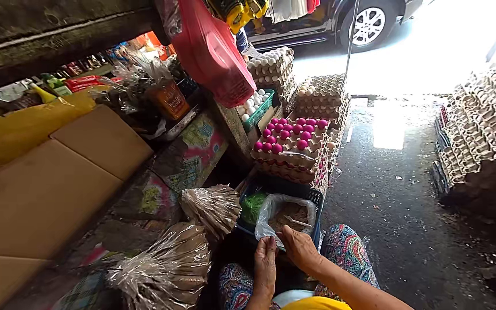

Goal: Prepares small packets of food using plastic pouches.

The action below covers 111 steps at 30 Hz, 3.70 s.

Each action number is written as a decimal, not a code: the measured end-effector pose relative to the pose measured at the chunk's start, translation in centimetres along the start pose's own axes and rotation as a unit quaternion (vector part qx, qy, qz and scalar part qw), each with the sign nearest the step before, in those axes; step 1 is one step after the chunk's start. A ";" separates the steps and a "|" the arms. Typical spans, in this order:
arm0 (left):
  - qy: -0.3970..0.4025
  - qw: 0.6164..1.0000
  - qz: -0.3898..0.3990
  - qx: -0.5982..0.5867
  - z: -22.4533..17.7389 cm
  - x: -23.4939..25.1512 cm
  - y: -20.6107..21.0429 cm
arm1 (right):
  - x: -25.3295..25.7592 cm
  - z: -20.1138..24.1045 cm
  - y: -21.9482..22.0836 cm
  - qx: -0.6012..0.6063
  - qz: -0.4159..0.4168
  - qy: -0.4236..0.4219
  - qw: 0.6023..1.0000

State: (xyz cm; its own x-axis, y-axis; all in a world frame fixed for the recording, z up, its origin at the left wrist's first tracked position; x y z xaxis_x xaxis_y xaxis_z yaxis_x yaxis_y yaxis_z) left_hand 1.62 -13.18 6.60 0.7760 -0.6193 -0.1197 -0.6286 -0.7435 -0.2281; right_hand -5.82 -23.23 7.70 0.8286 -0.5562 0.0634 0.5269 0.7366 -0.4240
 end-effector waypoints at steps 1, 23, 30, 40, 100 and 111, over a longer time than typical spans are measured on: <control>0.012 1.000 0.001 0.004 0.0 0.1 -0.2 | 0.2 -0.5 0.0 0.030 0.040 0.025 0.998; -0.029 0.999 0.007 -0.010 -0.5 -1.1 0.7 | -1.3 3.6 0.0 -0.034 -0.111 -0.189 0.975; -0.032 0.999 0.016 -0.001 0.2 -0.9 0.6 | -0.5 2.0 0.9 -0.042 -0.025 -0.103 0.993; 0.014 1.000 -0.026 0.009 -0.6 -0.2 -0.8 | -0.5 0.7 -0.4 0.067 -0.018 -0.033 0.997; 0.170 0.982 0.057 0.058 -2.4 -1.3 -1.9 | 0.8 2.0 -1.8 0.460 0.147 0.015 0.876; 0.086 0.987 0.128 0.052 -1.0 -1.2 -1.8 | 0.7 2.8 -4.6 0.249 0.059 -0.084 0.963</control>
State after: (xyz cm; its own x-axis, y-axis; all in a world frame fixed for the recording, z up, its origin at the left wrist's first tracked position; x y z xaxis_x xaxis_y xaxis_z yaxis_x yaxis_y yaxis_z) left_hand 1.80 -11.35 8.17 0.5660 -0.8241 -0.0224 -0.7877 -0.5325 -0.3097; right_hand -7.14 -25.94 12.21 0.8850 -0.4184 0.2045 0.4181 0.9072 0.0466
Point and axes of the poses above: each hand's wrist, its own x-axis towards the middle knuckle, its own y-axis out of the palm, z = x × y, the point moved 9 cm from there along x, towards the middle knuckle, and after that the axes turned 15 degrees about x, right-handed, at the moved point
